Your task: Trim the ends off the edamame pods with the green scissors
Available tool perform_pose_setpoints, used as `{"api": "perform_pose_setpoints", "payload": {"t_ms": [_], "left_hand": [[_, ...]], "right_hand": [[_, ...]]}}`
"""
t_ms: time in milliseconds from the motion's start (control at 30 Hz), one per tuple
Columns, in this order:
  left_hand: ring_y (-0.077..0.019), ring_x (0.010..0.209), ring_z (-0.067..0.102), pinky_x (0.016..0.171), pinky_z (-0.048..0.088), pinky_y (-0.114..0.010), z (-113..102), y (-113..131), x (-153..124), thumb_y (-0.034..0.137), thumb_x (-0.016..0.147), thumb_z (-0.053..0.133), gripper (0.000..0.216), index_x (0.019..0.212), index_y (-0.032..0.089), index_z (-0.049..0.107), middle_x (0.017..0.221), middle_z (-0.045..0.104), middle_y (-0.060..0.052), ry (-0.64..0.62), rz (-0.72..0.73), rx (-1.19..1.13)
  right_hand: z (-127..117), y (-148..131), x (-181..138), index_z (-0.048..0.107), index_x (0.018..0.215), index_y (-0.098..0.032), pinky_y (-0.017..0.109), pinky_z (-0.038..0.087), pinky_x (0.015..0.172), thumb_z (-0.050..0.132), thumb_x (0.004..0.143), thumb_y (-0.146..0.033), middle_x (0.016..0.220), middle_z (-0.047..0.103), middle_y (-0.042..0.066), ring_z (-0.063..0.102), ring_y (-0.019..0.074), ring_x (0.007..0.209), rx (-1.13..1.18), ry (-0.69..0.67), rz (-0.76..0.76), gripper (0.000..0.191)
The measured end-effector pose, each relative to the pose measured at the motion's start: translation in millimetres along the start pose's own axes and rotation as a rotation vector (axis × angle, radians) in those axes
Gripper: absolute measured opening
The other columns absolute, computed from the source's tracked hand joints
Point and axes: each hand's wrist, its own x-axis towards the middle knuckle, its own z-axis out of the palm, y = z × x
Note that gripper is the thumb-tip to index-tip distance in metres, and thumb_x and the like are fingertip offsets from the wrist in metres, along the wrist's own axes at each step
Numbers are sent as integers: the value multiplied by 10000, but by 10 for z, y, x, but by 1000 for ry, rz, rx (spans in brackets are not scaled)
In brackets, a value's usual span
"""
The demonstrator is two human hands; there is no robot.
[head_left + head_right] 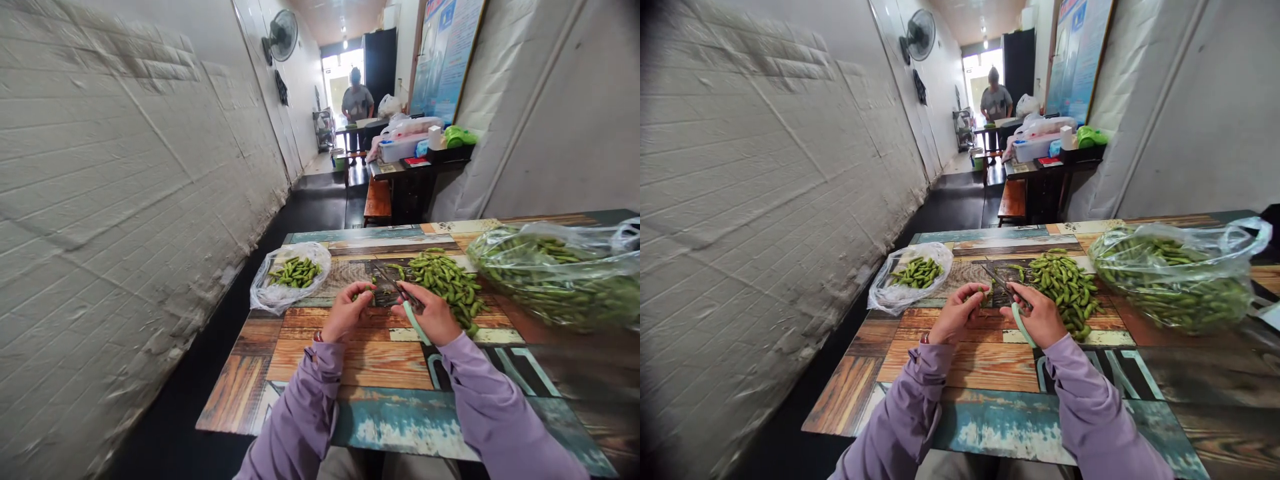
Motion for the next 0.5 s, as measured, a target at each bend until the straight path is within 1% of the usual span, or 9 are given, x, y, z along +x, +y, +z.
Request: {"api": "perform_pose_setpoints", "payload": {"t_ms": [100, 233, 367, 500], "left_hand": [[-21, 447, 372, 411, 268, -165, -13, -15, 7, 371, 708, 676, 288, 891, 151, 642, 740, 586, 8, 25, 73, 57], [-48, 493, 409, 475, 324, -178, -29, -24, 12, 348, 680, 704, 244, 817, 155, 645, 685, 564, 21, 59, 154, 116], [-95, 611, 489, 573, 376, -196, -29, -33, 18, 298, 662, 709, 202, 809, 167, 661, 707, 590, 10, 134, 227, 202], [-145, 735, 542, 686, 410, -228, -16, -31, 26, 254, 639, 709, 150, 757, 171, 668, 742, 618, -11, 139, 270, 264]], "right_hand": [[21, 26, -12, 580, 1190, -242, 299, 551, 709, 659, 731, -382, 1046, 642, 63, 633, 178, 831, -30, -81, -75, 486], [37, 38, -18, 556, 1216, -255, 335, 524, 769, 685, 712, -371, 993, 630, 54, 611, 187, 829, -144, -155, -192, 533], [38, 28, -17, 537, 1233, -257, 351, 496, 800, 694, 711, -370, 987, 620, 55, 591, 200, 870, -195, -164, -238, 556], [26, 19, -15, 540, 1229, -257, 358, 491, 802, 685, 717, -377, 998, 622, 61, 588, 210, 878, -220, -159, -244, 545]]}}
